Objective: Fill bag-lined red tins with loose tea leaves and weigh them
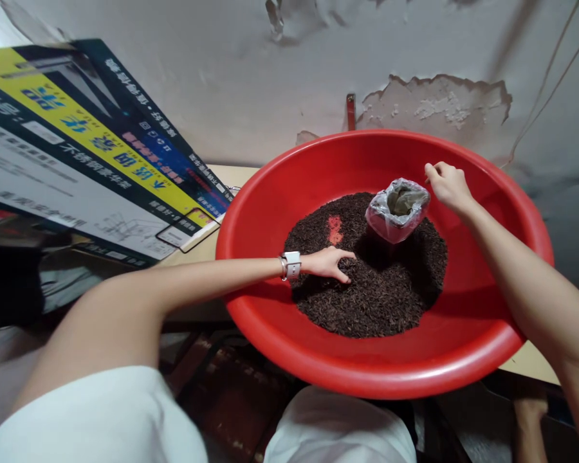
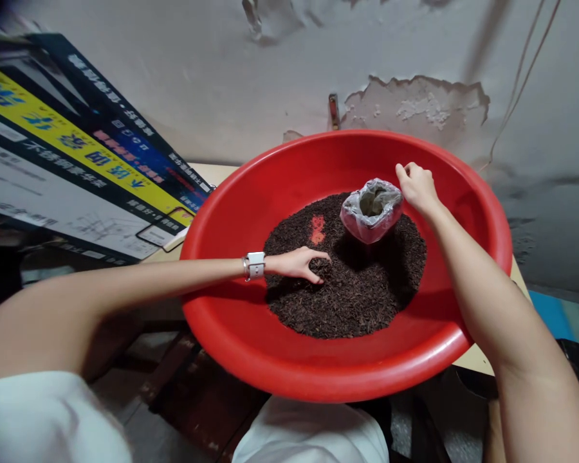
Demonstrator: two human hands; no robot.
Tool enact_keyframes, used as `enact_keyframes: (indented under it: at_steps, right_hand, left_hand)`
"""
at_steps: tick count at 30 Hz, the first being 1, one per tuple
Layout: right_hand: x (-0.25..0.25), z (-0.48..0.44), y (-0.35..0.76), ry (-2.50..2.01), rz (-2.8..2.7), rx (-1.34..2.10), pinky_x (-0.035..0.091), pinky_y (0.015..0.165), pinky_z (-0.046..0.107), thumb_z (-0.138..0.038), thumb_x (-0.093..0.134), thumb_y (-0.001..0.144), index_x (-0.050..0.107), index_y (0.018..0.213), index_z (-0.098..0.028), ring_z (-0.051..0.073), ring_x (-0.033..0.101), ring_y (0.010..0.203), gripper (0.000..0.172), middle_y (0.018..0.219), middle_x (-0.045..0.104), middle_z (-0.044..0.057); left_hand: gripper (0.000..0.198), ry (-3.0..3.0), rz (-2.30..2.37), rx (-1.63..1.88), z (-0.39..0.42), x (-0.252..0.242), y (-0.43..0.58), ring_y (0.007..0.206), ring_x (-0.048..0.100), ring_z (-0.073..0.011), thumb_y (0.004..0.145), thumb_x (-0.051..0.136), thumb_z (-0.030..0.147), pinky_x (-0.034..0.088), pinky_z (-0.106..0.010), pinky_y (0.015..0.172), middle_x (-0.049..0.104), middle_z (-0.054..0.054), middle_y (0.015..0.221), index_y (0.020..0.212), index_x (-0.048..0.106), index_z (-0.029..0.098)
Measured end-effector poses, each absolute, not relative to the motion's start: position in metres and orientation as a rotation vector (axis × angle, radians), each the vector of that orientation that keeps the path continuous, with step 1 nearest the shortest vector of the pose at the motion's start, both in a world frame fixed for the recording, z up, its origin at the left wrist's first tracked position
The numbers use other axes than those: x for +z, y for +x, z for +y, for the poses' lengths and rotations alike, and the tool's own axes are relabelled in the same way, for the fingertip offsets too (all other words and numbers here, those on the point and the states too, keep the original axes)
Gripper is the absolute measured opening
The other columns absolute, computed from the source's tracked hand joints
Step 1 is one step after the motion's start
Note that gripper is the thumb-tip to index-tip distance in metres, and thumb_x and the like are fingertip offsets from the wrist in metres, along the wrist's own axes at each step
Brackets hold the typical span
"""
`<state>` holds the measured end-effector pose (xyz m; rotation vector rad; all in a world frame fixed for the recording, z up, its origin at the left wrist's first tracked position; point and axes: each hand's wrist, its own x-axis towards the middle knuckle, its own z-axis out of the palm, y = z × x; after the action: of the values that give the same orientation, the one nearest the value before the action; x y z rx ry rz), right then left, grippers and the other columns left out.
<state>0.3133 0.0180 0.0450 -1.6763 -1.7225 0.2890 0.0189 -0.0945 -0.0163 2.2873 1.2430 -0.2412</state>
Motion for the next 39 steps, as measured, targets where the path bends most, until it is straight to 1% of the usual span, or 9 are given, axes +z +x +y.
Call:
enact_keyframes:
  at_steps: [5,11,14,22,27,30,33,36,39]
  right_hand:
    - [0.043,0.021,0.316,-1.662,-1.688,0.289,0.039,0.097,0.047,-0.055,0.038,0.093,0.063,0.087,-0.019,0.031,0.058,0.105,0.043,0.089,0.066,0.014]
    - [0.045,0.02,0.312,-1.687,-1.693,0.259,0.04,0.096,0.045,-0.049,0.039,0.094,0.06,0.083,-0.022,0.03,0.058,0.101,0.036,0.089,0.067,0.012]
    - [0.045,0.021,0.312,-1.692,-1.71,0.253,0.041,0.094,0.043,-0.049,0.041,0.093,0.058,0.08,-0.023,0.029,0.058,0.099,0.034,0.088,0.067,0.011]
    - [0.043,0.023,0.31,-1.684,-1.72,0.243,0.043,0.091,0.043,-0.05,0.04,0.092,0.057,0.079,-0.024,0.028,0.059,0.093,0.034,0.086,0.068,0.01]
    - [0.044,0.02,0.31,-1.676,-1.72,0.255,0.042,0.093,0.045,-0.054,0.037,0.093,0.059,0.081,-0.023,0.029,0.059,0.094,0.039,0.087,0.068,0.011]
    - [0.044,0.022,0.311,-1.645,-1.719,0.266,0.041,0.096,0.046,-0.059,0.036,0.093,0.06,0.085,-0.022,0.029,0.059,0.1,0.045,0.088,0.067,0.012]
    - [0.042,0.024,0.311,-1.619,-1.714,0.286,0.04,0.098,0.047,-0.062,0.034,0.093,0.062,0.09,-0.02,0.03,0.057,0.106,0.051,0.092,0.066,0.013]
    - [0.039,0.025,0.309,-1.619,-1.708,0.303,0.039,0.098,0.048,-0.062,0.036,0.093,0.062,0.09,-0.019,0.031,0.056,0.109,0.051,0.093,0.066,0.014]
    - [0.037,0.025,0.306,-1.635,-1.714,0.296,0.039,0.099,0.049,-0.061,0.038,0.092,0.062,0.089,-0.019,0.031,0.057,0.108,0.049,0.093,0.066,0.014]
  left_hand:
    - [0.06,2.323,1.188,0.083,-0.072,0.036,0.031,0.107,0.061,-0.0252,0.072,0.073,0.041,0.043,-0.032,0.094,0.068,-0.004,0.116,0.127,0.057,0.022]
    - [0.049,2.279,1.19,0.587,-0.023,0.096,0.083,0.108,0.059,-0.0248,0.074,0.072,0.037,0.043,-0.038,0.099,0.066,-0.007,0.113,0.117,0.061,0.015]
    - [0.048,2.248,1.224,0.696,0.0,0.098,0.117,0.107,0.06,-0.0247,0.074,0.073,0.036,0.044,-0.039,0.098,0.066,-0.007,0.111,0.115,0.061,0.014]
    - [0.042,2.308,1.365,0.652,0.013,0.092,0.141,0.104,0.06,-0.0238,0.068,0.077,0.026,0.047,-0.037,0.094,0.067,-0.009,0.107,0.106,0.066,0.012]
    - [0.031,2.275,1.236,0.667,0.007,0.101,0.122,0.101,0.062,-0.0204,0.079,0.067,0.033,0.046,-0.035,0.096,0.069,-0.008,0.107,0.103,0.068,0.014]
    - [0.033,2.169,1.44,0.773,0.006,0.087,0.092,0.102,0.062,-0.021,0.086,0.056,0.038,0.046,-0.035,0.096,0.069,-0.009,0.11,0.106,0.067,0.015]
    - [0.035,2.06,1.736,0.575,-0.001,0.048,0.053,0.106,0.062,-0.0229,0.089,0.049,0.037,0.046,-0.034,0.096,0.068,-0.01,0.115,0.11,0.066,0.015]
    - [0.042,2.061,1.683,0.046,-0.022,-0.005,0.03,0.114,0.06,-0.0225,0.091,0.045,0.037,0.045,-0.029,0.098,0.065,-0.009,0.126,0.122,0.06,0.015]
    - [0.055,2.222,1.382,-0.233,-0.046,-0.049,0.029,0.139,0.038,-0.0252,0.093,0.043,0.041,0.029,-0.032,0.114,0.041,-0.014,0.151,0.141,0.044,0.013]
